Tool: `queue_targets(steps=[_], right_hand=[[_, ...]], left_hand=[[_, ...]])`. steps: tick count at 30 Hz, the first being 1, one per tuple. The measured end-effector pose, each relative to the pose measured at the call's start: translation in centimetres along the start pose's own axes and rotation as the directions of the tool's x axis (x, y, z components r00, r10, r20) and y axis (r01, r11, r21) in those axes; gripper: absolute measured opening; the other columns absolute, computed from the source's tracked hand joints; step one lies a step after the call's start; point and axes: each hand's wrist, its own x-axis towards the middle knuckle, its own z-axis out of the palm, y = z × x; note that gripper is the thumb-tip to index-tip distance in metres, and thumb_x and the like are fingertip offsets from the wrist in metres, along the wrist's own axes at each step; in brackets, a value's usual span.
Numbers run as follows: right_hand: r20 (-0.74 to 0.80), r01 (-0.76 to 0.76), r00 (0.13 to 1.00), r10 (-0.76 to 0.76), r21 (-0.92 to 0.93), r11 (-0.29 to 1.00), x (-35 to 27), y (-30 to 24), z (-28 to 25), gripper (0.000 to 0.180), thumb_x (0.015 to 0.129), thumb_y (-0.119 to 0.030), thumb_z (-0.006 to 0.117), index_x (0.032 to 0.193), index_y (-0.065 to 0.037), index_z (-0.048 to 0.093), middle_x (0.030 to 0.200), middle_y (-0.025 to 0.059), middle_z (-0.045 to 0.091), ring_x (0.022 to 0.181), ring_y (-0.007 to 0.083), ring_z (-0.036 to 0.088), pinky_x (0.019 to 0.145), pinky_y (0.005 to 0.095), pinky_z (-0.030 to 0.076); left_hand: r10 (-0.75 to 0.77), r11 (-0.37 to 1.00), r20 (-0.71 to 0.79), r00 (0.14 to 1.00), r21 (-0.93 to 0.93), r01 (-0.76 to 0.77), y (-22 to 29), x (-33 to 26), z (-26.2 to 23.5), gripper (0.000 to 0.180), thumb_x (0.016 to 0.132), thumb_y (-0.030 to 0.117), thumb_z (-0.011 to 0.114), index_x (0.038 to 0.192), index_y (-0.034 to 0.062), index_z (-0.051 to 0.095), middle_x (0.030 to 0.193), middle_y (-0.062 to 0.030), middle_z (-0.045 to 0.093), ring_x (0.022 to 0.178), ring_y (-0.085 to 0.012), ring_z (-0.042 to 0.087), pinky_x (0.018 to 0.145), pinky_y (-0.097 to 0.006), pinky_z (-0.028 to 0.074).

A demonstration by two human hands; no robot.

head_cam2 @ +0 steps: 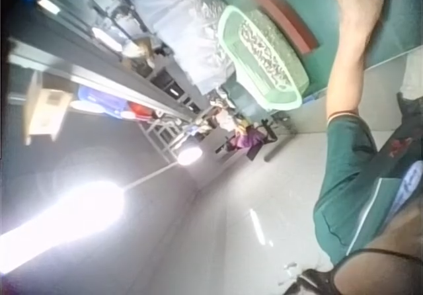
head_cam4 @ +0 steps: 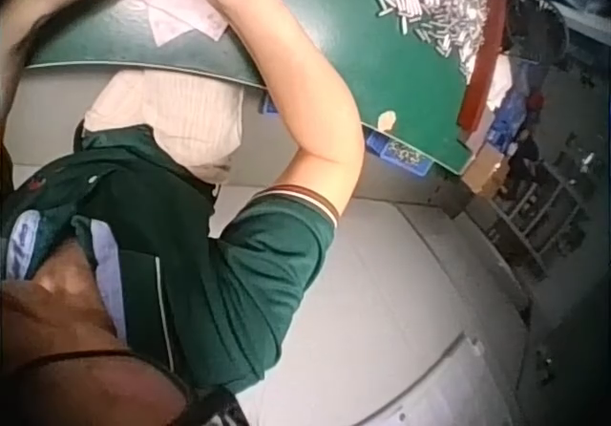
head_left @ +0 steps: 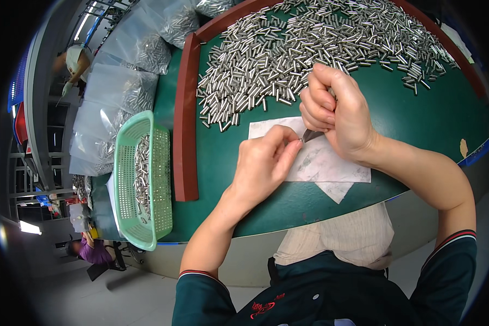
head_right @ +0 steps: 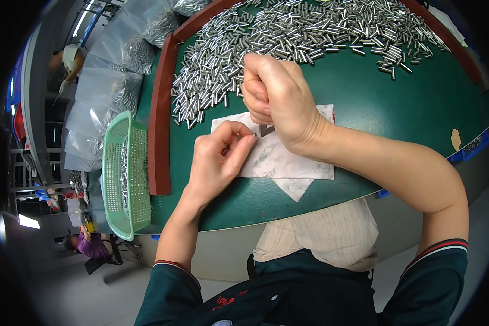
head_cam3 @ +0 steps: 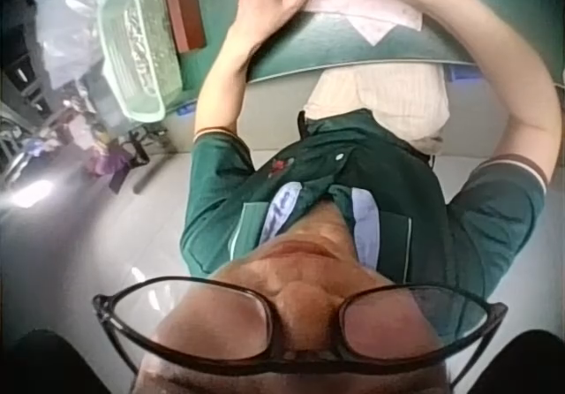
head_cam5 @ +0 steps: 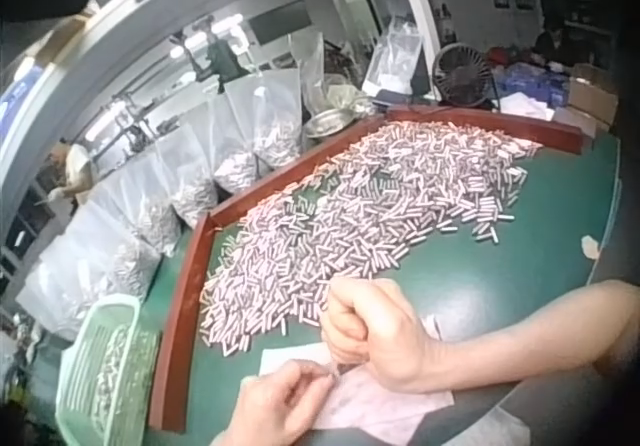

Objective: Inspecting small cylindrical metal pins using a small tool on a workbench.

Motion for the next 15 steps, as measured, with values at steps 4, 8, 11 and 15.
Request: queue_targets(steps=[4, 8, 11, 15], right_hand=[[-0.005, -0.015, 1.0, 0.015, 0.018, 1.0, 0.0, -0.2, 0.0, 0.04, 0.09, -0.028, 0.031, 0.053, -0.013, 0.026, 0.041, -0.003, 0.024, 0.037, 0.007, 0.017, 0.038, 0.0235, 0.016], [-0.006, -0.034, 0.999, 0.034, 0.028, 0.999, 0.2, -0.1, 0.1, 0.04, 0.09, -0.027, 0.031, 0.053, -0.013, 0.026, 0.041, -0.0032, 0.024, 0.037, 0.0071, 0.016, 0.038, 0.0236, 0.017], [0.019, -0.019, 1.0, 0.018, 0.055, 0.998, 0.2, -0.2, -0.3, 0.036, 0.087, -0.022, 0.032, 0.052, -0.012, 0.028, 0.042, -0.002, 0.027, 0.037, 0.0068, 0.02, 0.037, 0.0235, 0.018], [0.017, -0.024, 1.0, 0.024, 0.056, 0.998, 0.3, -0.2, -0.3, 0.036, 0.087, -0.021, 0.032, 0.052, -0.012, 0.027, 0.042, -0.002, 0.027, 0.037, 0.0069, 0.019, 0.037, 0.0236, 0.018]], left_hand=[[-0.284, 0.345, 0.255, 0.924, -0.872, 0.347, -0.6, 0.3, -1.9, 0.013, 0.088, 0.018, 0.049, 0.087, 0.0047, 0.048, 0.061, 0.0033, 0.041, 0.048, -0.0028, 0.029, 0.044, -0.018, 0.023], [-0.263, -0.03, 0.378, 0.888, -0.923, 0.384, -1.7, 0.4, -2.4, 0.011, 0.09, 0.016, 0.047, 0.089, 0.0047, 0.048, 0.068, -0.002, 0.045, 0.049, -0.0041, 0.027, 0.044, -0.018, 0.023], [-0.26, -0.007, 0.404, 0.877, -0.909, 0.417, -1.9, 0.4, -2.3, 0.014, 0.09, 0.016, 0.046, 0.095, 0.0037, 0.05, 0.068, -0.002, 0.045, 0.049, -0.0037, 0.027, 0.044, -0.017, 0.024], [-0.302, 0.001, 0.423, 0.854, -0.896, 0.444, -1.2, 0.6, -2.4, 0.019, 0.091, 0.021, 0.044, 0.095, 0.0034, 0.051, 0.066, -0.002, 0.044, 0.049, -0.004, 0.027, 0.044, -0.018, 0.024]])
